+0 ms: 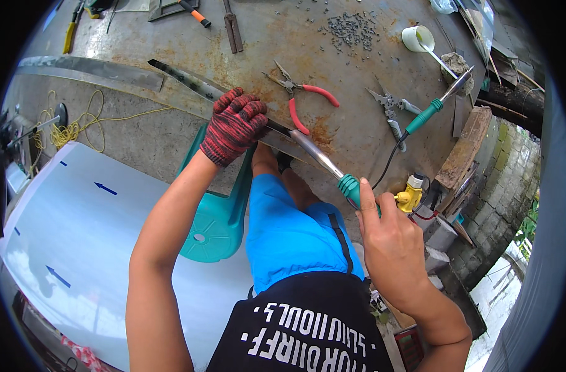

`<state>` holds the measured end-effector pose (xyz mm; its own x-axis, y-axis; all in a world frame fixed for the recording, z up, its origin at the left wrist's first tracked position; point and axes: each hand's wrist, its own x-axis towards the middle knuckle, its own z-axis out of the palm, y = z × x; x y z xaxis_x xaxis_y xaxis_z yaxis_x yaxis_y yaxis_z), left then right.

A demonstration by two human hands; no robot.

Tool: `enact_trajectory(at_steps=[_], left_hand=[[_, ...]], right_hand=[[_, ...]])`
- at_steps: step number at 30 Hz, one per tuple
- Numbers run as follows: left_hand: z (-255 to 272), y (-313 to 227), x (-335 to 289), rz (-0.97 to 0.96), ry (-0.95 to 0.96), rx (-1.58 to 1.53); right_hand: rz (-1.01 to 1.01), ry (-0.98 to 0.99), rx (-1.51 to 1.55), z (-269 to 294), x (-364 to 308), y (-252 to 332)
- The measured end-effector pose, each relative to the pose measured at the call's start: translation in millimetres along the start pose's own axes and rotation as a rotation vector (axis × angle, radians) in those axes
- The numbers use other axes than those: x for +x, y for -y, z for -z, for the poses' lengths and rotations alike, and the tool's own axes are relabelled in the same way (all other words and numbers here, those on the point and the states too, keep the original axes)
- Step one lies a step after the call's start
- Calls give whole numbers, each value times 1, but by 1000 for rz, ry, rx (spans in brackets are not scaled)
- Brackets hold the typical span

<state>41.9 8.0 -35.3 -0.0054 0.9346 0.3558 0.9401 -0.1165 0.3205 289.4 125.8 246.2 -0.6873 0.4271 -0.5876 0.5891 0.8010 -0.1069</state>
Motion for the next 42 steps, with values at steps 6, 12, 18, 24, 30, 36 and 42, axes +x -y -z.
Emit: enact_trajectory(at_steps=[6, 12, 18, 24, 30, 36, 42], left_hand=[[1, 0, -1, 1, -19, 1], [0, 0, 0, 0, -32, -21], [-4, 2, -1, 0, -34, -4], [-7, 2, 0, 5, -52, -24], [-2, 4, -3, -12, -29, 6], [-5, 2, -2, -14, -67, -34], [4, 1, 1, -19, -53, -54]], right_hand=[[1, 35, -7, 7, 4, 1], [12, 15, -17, 8, 5, -1], [13, -2, 35, 9, 8, -4], [-14, -22, 86, 9, 9, -12], [-10, -87, 428, 13, -5, -44], [-426, 84, 1113, -5, -48, -103], [-408, 48, 1437, -41, -67, -136]])
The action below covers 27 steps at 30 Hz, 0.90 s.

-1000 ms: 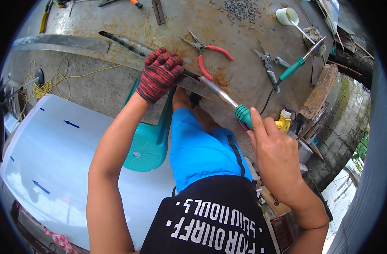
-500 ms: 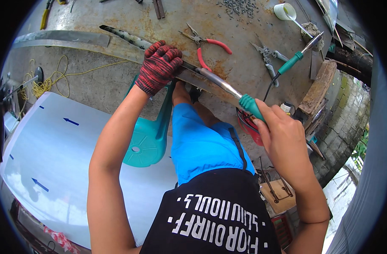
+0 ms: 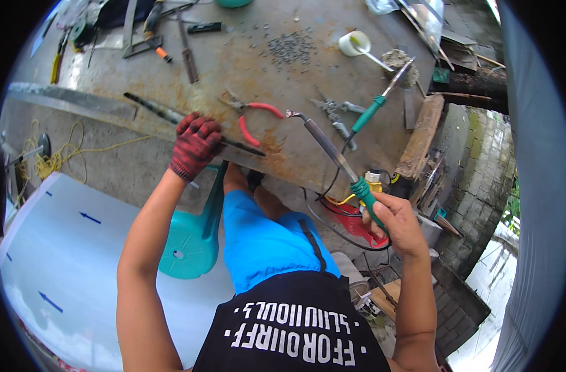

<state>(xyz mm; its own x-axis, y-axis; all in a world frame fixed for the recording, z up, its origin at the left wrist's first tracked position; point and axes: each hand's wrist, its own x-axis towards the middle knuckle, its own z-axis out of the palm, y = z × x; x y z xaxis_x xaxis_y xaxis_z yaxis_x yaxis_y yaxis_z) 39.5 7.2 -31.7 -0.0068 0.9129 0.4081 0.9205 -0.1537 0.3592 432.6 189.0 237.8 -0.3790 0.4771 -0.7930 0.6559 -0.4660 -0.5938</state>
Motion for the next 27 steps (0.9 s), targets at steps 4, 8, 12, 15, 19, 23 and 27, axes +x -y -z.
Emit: enact_trajectory(at_steps=[4, 8, 12, 15, 19, 23, 27], left_hand=[[-4, -2, 4, -4, -8, 16], [-4, -3, 5, 5, 5, 20], [-2, -2, 5, -8, 5, 29], [-3, 1, 1, -12, -9, 55], [-5, 2, 2, -29, -18, 40], [-5, 1, 5, -36, -4, 40], [-7, 3, 2, -38, 3, 55]], right_hand=[[99, 36, 196, 15, -5, -31], [327, -63, 180, 19, 6, -72], [437, -168, 217, 14, 21, -90], [491, -183, 269, 13, 28, -98], [639, -135, 192, 11, 28, -82], [658, -171, 169, 9, 26, -69], [668, -137, 181, 10, 27, -62]])
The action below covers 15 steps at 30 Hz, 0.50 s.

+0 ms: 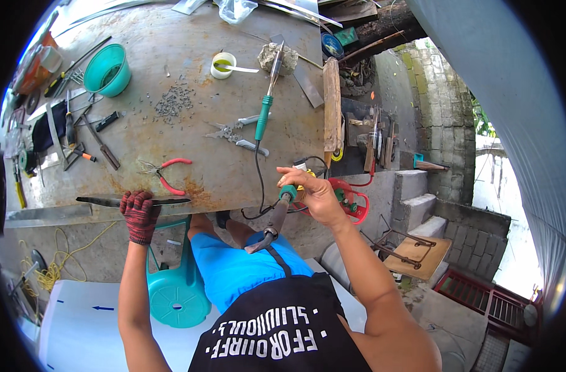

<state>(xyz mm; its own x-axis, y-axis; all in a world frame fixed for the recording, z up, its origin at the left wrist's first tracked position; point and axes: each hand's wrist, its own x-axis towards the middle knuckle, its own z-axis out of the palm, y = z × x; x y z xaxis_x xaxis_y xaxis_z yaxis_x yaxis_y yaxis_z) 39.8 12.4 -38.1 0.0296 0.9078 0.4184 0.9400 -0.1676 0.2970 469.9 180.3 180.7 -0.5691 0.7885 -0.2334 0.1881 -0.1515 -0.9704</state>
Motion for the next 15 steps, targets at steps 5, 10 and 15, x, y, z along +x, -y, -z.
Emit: enact_trajectory(at_steps=[5, 10, 15], left_hand=[[2, -1, 5, -1, -19, -3], [2, -1, 6, -10, -28, 7], [2, 2, 0, 2, 2, 0]], right_hand=[[-21, 4, 8, 0, 1, 1], [-9, 6, 44, 2, 2, -5], [-25, 5, 39, -1, 3, 0]])
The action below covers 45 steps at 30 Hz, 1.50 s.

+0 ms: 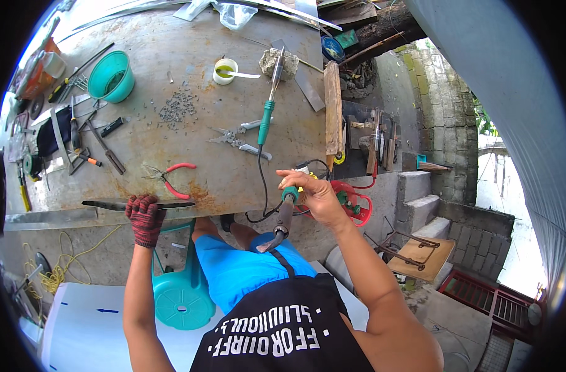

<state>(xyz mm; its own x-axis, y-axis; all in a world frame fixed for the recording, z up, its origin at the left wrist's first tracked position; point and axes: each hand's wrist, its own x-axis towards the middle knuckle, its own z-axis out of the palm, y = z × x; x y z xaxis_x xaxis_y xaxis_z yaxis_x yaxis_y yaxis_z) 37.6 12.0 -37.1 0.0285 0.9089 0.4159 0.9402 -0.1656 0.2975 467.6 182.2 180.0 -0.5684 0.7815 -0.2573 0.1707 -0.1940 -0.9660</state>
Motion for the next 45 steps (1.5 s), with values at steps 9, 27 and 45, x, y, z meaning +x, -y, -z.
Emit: enact_trajectory(at_steps=[9, 27, 45], left_hand=[[1, -3, 4, -6, -8, 11], [0, -1, 3, -9, -16, -2], [2, -4, 4, 0, -14, -11]], right_hand=[[8, 14, -91, 1, 2, 7], [-16, 28, -84, -4, 0, 7], [-26, -422, 4, 8, 36, -18]])
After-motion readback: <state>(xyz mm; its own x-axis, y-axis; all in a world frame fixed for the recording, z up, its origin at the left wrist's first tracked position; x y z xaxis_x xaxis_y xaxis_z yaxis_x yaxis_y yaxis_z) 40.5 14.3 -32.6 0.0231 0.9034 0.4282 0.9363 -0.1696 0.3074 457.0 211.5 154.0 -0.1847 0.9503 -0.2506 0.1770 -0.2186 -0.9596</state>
